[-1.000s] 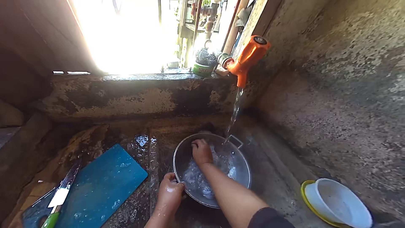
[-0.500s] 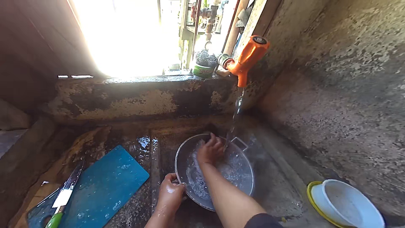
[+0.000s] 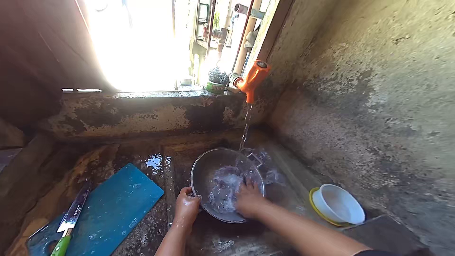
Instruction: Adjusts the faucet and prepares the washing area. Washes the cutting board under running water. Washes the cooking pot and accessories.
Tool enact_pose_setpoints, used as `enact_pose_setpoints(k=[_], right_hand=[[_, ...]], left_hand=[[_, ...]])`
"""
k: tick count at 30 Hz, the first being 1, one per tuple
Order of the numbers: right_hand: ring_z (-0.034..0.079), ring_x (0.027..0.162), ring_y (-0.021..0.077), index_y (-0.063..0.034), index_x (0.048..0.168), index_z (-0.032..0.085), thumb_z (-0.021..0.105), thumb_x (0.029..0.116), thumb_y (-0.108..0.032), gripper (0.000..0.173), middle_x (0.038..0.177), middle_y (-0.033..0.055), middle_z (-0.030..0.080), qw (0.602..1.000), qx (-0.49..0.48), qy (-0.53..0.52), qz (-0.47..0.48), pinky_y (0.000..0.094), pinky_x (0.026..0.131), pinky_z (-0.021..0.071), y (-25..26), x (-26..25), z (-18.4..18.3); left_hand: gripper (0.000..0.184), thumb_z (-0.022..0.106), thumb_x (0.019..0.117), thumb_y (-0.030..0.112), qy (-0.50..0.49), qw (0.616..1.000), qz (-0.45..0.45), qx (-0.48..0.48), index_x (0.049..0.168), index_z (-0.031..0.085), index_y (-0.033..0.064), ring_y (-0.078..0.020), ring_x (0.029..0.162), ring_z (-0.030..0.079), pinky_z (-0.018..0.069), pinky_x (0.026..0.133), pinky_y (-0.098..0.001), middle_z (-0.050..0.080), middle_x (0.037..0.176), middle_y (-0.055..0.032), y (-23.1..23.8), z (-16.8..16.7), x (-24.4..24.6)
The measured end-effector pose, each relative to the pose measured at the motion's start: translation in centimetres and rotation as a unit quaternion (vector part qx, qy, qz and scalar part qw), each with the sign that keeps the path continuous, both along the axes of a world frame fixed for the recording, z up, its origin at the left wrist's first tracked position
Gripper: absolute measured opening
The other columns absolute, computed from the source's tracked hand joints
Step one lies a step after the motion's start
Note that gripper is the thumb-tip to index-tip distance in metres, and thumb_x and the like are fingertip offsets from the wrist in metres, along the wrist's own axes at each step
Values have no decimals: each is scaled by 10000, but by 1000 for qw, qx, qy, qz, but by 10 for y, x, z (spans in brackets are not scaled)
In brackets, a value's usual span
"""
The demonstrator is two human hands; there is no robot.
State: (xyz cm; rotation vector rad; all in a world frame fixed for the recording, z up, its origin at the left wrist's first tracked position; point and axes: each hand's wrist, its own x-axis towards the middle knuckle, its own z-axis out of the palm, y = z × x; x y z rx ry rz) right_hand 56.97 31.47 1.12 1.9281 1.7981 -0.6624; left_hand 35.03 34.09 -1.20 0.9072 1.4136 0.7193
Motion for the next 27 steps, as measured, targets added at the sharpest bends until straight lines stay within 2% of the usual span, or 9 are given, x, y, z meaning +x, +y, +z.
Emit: enact_pose_setpoints(k=[4,7,12,14,17,19,22,25,27], right_hand=[[383,1441,423,-25,1466,520,582,971,-95,504,1557,239,409,976,25,211,-52,581,1176,340,-7,-64,-3],[574,1303,278,-88,1374,620,593,983,-124,394,1383,161,610,927,63,336,-152,472,1112,451,-4,-74,2],[632,857,240,27,1062,677,558,1048,-343,388,944,152,659,851,213,360,-317,455,816,523,-27,-7,22],[609,762,201,11,1076,692,476,1093,-353,424,937,127,651,804,288,362,-375,414,698,524,-26,11,31],[611,1186,258,-24,1312,621,470,1095,-246,345,1294,166,639,751,318,434,-384,483,1022,486,2,12,23],[576,1291,309,-31,1456,509,582,1008,-122,463,1414,205,570,827,247,387,-325,501,1088,475,26,4,0],[541,1352,324,-58,1401,616,649,964,-164,451,1427,196,580,946,152,209,-197,488,1157,418,48,-31,-26],[579,1300,302,-42,1326,663,557,1008,-155,354,1366,190,611,958,164,208,-113,445,1133,442,55,-77,-25],[602,1260,307,-39,1305,667,548,1010,-143,335,1334,186,623,945,183,231,-142,465,1099,471,72,-86,-20]], left_hand=[[448,685,898,-4,5,1000,-4,4,1325,551,5,-256,912,688,587,764,-418,663,1134,-190,-3,-1,1],[478,694,884,10,3,1000,-7,18,1333,530,-10,-262,929,679,581,789,-430,658,1122,-195,-3,-5,-4],[448,696,892,8,-8,1000,3,3,1319,559,17,-273,920,705,607,772,-437,673,1130,-188,0,-9,-3],[442,692,896,-3,-9,1000,8,-5,1316,557,18,-272,902,708,613,756,-432,666,1143,-192,-2,-6,-1],[432,692,896,-1,-9,1000,12,-6,1308,565,19,-258,878,708,610,739,-418,670,1132,-185,-2,-5,0],[438,694,896,3,-12,1000,12,-9,1313,562,22,-253,879,711,613,738,-414,676,1122,-181,-2,-6,0],[506,692,896,0,-25,999,19,-15,1375,534,42,-252,910,713,613,747,-414,668,1176,-178,-4,-5,1],[621,681,892,-14,-29,999,16,-17,1474,482,74,-265,998,705,617,787,-426,617,1314,-185,-3,-4,0],[606,669,887,-35,-26,999,18,-17,1461,499,64,-265,956,700,608,768,-426,620,1294,-193,-3,1,0]])
